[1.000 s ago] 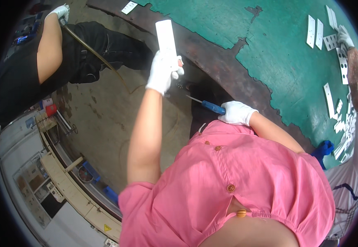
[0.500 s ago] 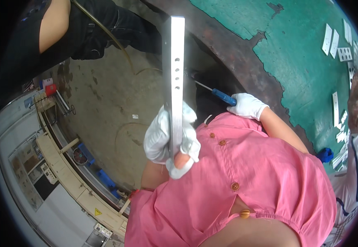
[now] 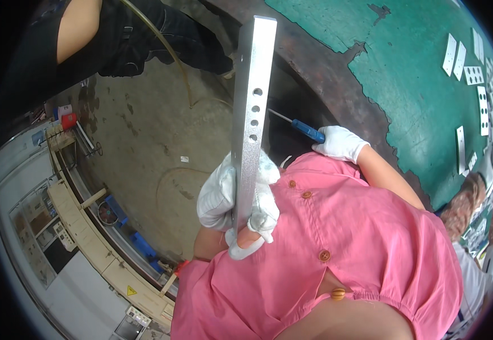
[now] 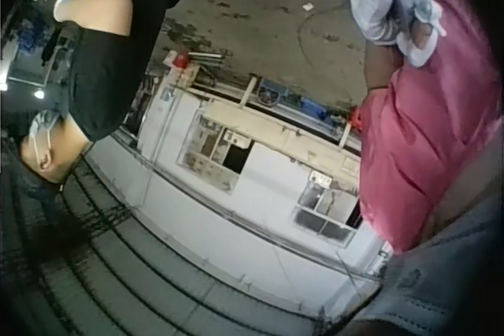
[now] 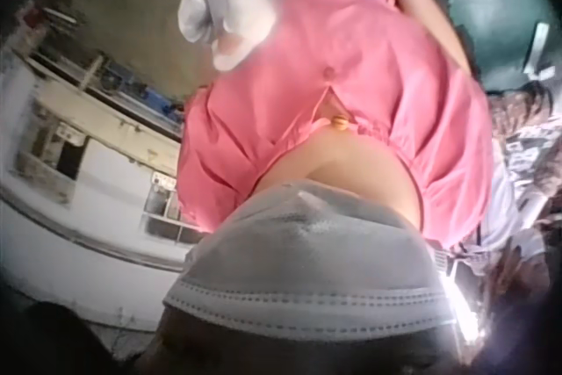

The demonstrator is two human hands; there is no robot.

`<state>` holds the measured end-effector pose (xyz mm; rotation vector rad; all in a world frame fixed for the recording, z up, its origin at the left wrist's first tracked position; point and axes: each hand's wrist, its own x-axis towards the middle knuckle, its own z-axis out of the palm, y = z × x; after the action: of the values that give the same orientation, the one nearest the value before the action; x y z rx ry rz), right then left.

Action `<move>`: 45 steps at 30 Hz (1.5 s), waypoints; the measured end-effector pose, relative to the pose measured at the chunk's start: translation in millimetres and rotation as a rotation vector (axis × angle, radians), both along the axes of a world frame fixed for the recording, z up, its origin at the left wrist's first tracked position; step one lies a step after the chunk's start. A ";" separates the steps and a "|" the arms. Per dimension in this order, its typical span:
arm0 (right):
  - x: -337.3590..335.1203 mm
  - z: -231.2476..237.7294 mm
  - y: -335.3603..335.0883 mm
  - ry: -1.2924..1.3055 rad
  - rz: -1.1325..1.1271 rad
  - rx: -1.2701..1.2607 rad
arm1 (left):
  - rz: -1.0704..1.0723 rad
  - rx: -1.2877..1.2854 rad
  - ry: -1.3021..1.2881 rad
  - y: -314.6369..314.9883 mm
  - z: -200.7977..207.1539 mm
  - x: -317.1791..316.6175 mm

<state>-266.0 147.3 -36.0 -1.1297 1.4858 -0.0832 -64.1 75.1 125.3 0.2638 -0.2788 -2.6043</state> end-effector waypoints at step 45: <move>17.7 92.0 -1.6 -0.060 0.008 -0.242 | 0.214 -0.302 -0.801 -62.6 -175.7 90.6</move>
<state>-248.3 145.8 55.9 -1.3147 1.4444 -0.2952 26.4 12.5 -50.3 1.1485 -0.8489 -2.0880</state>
